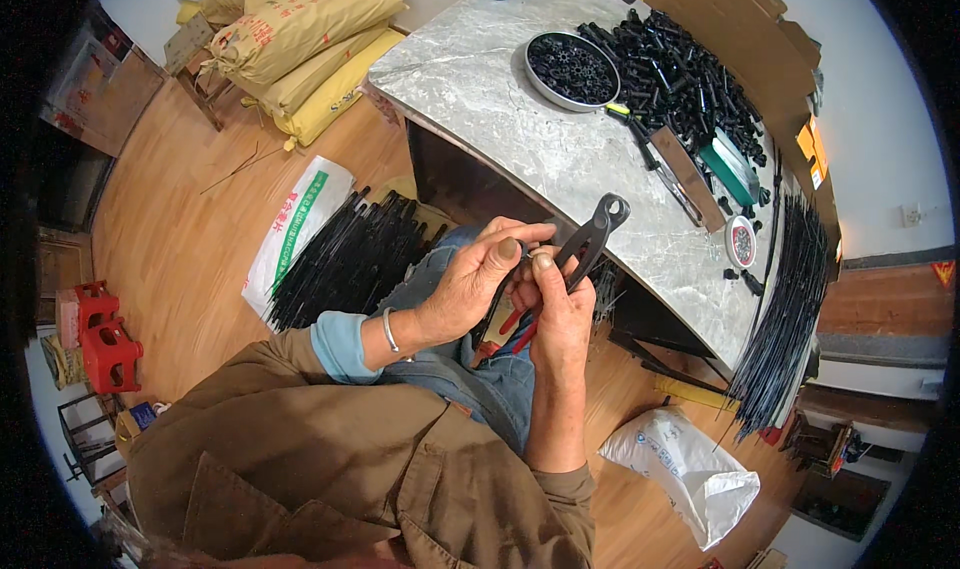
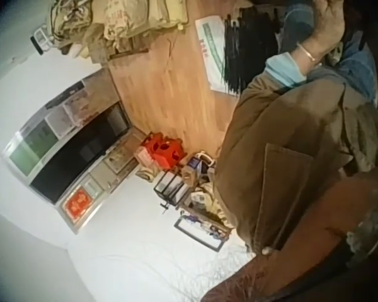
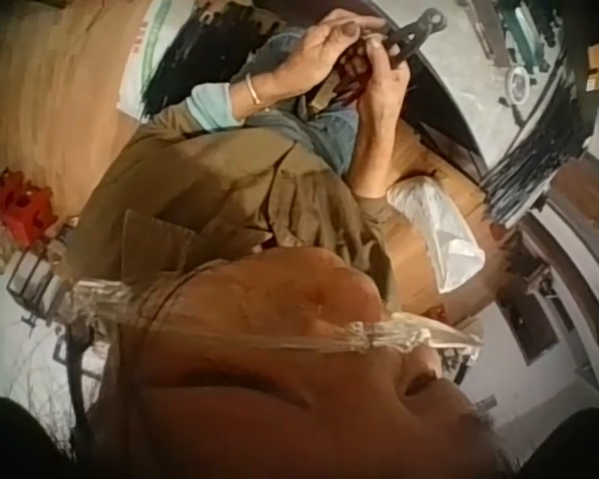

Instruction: Assembling components by attaching small plastic clips and connectors to black rods and bundling them at a workstation.

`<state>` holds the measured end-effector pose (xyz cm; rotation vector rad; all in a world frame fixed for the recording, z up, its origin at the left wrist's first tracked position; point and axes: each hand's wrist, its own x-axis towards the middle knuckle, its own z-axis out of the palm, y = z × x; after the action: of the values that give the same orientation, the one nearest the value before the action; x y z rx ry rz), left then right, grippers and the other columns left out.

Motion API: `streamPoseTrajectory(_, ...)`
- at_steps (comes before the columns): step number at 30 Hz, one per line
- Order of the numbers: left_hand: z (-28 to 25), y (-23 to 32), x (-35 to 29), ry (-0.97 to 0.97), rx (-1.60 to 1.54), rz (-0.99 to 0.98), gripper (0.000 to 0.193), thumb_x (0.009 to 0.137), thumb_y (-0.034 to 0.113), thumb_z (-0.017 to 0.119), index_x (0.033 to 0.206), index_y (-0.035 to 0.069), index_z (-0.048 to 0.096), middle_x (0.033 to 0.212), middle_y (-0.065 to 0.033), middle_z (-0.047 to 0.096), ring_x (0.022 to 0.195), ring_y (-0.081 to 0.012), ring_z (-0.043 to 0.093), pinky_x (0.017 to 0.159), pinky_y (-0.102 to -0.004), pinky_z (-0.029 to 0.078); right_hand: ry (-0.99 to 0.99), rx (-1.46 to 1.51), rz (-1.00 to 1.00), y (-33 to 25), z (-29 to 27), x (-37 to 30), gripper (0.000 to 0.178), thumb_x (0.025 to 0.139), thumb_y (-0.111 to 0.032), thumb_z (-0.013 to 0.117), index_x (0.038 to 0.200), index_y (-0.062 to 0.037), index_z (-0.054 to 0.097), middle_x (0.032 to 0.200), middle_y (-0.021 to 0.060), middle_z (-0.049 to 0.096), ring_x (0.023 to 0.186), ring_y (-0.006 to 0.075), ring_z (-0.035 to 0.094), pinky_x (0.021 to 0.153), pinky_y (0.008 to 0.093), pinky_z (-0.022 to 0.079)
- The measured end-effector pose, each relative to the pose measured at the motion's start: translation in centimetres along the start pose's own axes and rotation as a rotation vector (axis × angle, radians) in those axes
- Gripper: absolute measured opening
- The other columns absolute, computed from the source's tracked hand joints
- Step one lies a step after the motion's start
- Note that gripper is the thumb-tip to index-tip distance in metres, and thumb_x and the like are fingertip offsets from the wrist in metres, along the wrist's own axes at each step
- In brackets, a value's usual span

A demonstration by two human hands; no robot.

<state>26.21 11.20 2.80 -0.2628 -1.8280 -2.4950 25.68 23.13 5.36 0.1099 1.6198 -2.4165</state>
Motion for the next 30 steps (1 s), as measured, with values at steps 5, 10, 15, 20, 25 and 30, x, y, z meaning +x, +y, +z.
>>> streamPoseTrajectory(5,-0.1,-0.2,0.0,-0.009,0.012,0.012,0.054,0.100,0.044,0.034,0.124,-0.001,0.054,0.105,-0.0022,0.048,0.088,-0.0074,0.046,0.077,-0.0215,0.041,0.023,-0.012,0.015,-0.1,0.2,-0.1,0.016,0.091,-0.019,0.057,0.084,-0.0059,0.053,0.071,-0.0009,0.047,0.057,0.0063,0.038,0.050,0.0227,0.033)
streamPoseTrajectory(10,-0.1,-0.1,0.0,-0.005,0.014,0.011,0.054,0.100,0.043,0.034,0.123,-0.001,0.055,0.104,-0.0020,0.047,0.087,-0.0076,0.046,0.078,-0.0217,0.041,0.024,-0.033,0.001,0.1,0.1,0.0,0.016,0.091,-0.019,0.056,0.084,-0.0059,0.053,0.071,-0.0008,0.047,0.057,0.0062,0.038,0.050,0.0226,0.033)
streamPoseTrajectory(15,-0.1,0.1,-0.1,-0.001,0.033,0.000,0.053,0.100,0.043,0.034,0.122,-0.001,0.055,0.104,-0.0019,0.047,0.087,-0.0075,0.046,0.078,-0.0216,0.041,0.042,-0.035,-0.006,0.1,0.3,-0.1,0.015,0.091,-0.019,0.056,0.084,-0.0057,0.053,0.072,-0.0008,0.047,0.057,0.0061,0.038,0.051,0.0224,0.033)
streamPoseTrajectory(20,-0.2,0.1,-0.3,-0.003,-0.013,-0.027,0.054,0.100,0.044,0.034,0.122,-0.002,0.054,0.104,-0.0019,0.046,0.087,-0.0073,0.046,0.076,-0.0215,0.042,0.059,-0.024,0.000,0.2,0.4,-0.1,0.015,0.091,-0.019,0.057,0.086,-0.0054,0.054,0.074,-0.0006,0.048,0.058,0.0064,0.040,0.051,0.0222,0.034)
streamPoseTrajectory(25,0.0,-0.6,-0.1,0.045,0.015,0.059,0.054,0.099,0.044,0.035,0.120,0.000,0.057,0.097,-0.0029,0.045,0.078,-0.0062,0.047,0.064,-0.0192,0.047,0.025,-0.029,0.007,0.4,0.0,-0.1,0.015,0.091,-0.019,0.057,0.086,-0.0056,0.054,0.074,-0.0004,0.049,0.060,0.0066,0.041,0.051,0.0222,0.035)
streamPoseTrajectory(30,0.0,-0.2,-0.1,0.039,0.002,0.048,0.054,0.099,0.045,0.035,0.119,0.000,0.057,0.098,-0.0032,0.045,0.077,-0.0059,0.048,0.062,-0.0191,0.048,0.018,-0.037,0.006,0.4,-0.2,0.1,0.014,0.092,-0.019,0.056,0.086,-0.0059,0.054,0.074,-0.0005,0.048,0.059,0.0069,0.042,0.050,0.0222,0.035)
